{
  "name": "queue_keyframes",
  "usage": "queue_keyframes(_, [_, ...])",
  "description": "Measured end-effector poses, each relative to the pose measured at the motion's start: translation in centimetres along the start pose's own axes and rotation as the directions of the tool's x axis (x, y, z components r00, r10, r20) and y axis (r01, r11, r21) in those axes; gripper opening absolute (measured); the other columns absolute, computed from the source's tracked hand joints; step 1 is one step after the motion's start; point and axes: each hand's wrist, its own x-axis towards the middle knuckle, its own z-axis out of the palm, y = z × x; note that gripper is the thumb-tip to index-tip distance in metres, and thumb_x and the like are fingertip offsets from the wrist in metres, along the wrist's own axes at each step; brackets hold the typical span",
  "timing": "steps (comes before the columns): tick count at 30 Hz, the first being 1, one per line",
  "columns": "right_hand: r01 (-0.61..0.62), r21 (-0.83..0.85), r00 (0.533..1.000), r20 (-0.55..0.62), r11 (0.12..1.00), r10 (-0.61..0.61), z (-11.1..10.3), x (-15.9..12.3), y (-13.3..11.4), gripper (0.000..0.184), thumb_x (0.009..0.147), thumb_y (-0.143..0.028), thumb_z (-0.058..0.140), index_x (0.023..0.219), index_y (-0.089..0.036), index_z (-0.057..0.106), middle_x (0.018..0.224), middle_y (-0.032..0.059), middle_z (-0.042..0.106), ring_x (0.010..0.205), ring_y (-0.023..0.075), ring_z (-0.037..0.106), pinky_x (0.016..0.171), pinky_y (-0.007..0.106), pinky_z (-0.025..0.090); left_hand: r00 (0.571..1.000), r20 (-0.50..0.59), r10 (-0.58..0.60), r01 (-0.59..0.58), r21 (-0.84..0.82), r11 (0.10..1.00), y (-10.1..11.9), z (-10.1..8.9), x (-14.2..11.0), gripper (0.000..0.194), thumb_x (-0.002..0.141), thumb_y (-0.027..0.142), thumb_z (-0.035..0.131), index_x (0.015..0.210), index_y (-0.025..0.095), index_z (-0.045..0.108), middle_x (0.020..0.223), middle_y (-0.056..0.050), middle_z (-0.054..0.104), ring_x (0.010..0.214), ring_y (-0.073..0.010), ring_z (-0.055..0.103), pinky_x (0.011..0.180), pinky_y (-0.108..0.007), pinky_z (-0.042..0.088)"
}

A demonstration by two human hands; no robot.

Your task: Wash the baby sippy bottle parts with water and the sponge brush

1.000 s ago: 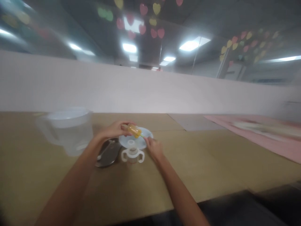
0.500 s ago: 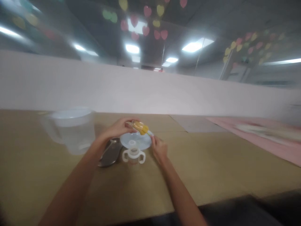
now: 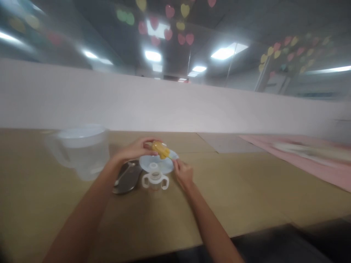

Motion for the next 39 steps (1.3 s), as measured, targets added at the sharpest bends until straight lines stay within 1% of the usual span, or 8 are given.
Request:
queue_keyframes(4, [-0.021,-0.032,0.998,0.064,0.999,0.023,0.1,0.2,0.5,0.057,0.095,-0.045,0.023,0.060,-0.016,0.058,0.050,0.0028,0.057,0.043,0.0088,0.043,0.047,0.022,0.022,0.998,-0.049,0.033,-0.029,0.072,0.997,0.0,0.1,0.1,0.046,0.065,0.024,0.070,0.110,0.021,0.060,0.089,-0.003,0.067,0.076,-0.0173,0.061,0.068,-0.030,0.049])
queue_keyframes(9, [-0.065,0.007,0.996,0.068,0.998,0.064,-0.1,0.1,0.2,0.058,0.094,-0.046,0.022,0.059,-0.016,0.057,0.049,0.0022,0.056,0.043,0.0087,0.042,0.047,0.022,0.023,0.999,0.004,0.039,-0.039,0.080,0.996,0.1,0.1,0.1,0.046,0.064,0.023,0.070,0.108,0.019,0.060,0.094,-0.004,0.067,0.082,-0.0188,0.062,0.071,-0.029,0.049])
queue_keyframes(15, [0.009,0.061,0.999,0.045,0.998,-0.011,0.3,-0.3,0.0,0.058,0.095,-0.045,0.024,0.056,-0.016,0.055,0.047,0.0005,0.053,0.043,0.0073,0.039,0.048,0.021,0.025,1.000,-0.011,0.019,-0.017,0.104,0.994,0.0,0.1,0.0,0.049,0.066,0.024,0.069,0.113,0.018,0.058,0.095,-0.004,0.067,0.075,-0.0151,0.060,0.069,-0.027,0.048])
queue_keyframes(21, [0.035,0.026,0.995,0.090,0.999,-0.038,0.5,-0.1,1.3,0.059,0.095,-0.047,0.022,0.061,-0.015,0.060,0.051,0.0023,0.057,0.044,0.0083,0.043,0.050,0.022,0.024,0.996,0.089,0.021,-0.036,0.165,0.986,-0.1,0.2,0.0,0.048,0.063,0.026,0.069,0.110,0.019,0.060,0.098,-0.003,0.066,0.078,-0.0159,0.060,0.068,-0.025,0.046])
queue_keyframes(25, [0.005,0.018,0.990,0.142,1.000,-0.008,0.4,-0.2,1.0,0.059,0.094,-0.048,0.023,0.063,-0.016,0.061,0.053,0.0030,0.059,0.045,0.0084,0.044,0.049,0.022,0.024,0.996,0.093,-0.009,-0.011,0.205,0.979,-0.4,-0.2,-0.1,0.049,0.062,0.027,0.070,0.109,0.020,0.061,0.103,-0.004,0.065,0.083,-0.0176,0.060,0.069,-0.026,0.046])
queue_keyframes(31, [0.018,0.039,0.988,0.154,0.999,-0.024,0.9,-0.7,-0.3,0.060,0.094,-0.046,0.022,0.059,-0.015,0.059,0.050,0.0040,0.057,0.045,0.0081,0.042,0.050,0.022,0.023,1.000,0.006,-0.026,0.024,0.205,0.978,-0.5,-0.9,-0.5,0.048,0.062,0.029,0.071,0.109,0.019,0.062,0.090,-0.002,0.067,0.082,-0.0181,0.060,0.069,-0.026,0.047])
queue_keyframes(35, [-0.036,0.006,0.985,0.170,0.999,0.035,0.9,-0.5,-0.3,0.062,0.094,-0.049,0.020,0.062,-0.015,0.061,0.054,0.0049,0.060,0.045,0.0084,0.042,0.049,0.023,0.022,0.996,0.071,-0.050,0.041,0.116,0.992,-0.1,-0.8,-0.6,0.050,0.062,0.029,0.072,0.110,0.018,0.061,0.084,-0.002,0.066,0.076,-0.0162,0.061,0.066,-0.026,0.047])
queue_keyframes(39, [-0.021,0.037,0.994,0.111,0.999,0.017,0.4,-0.4,-0.1,0.060,0.093,-0.050,0.023,0.058,-0.015,0.058,0.050,0.0032,0.057,0.044,0.0077,0.041,0.049,0.021,0.024,0.986,0.110,-0.127,0.119,0.075,0.990,0.4,-0.6,-0.8,0.052,0.061,0.029,0.074,0.111,0.018,0.060,0.084,-0.003,0.066,0.071,-0.0160,0.061,0.061,-0.025,0.048])
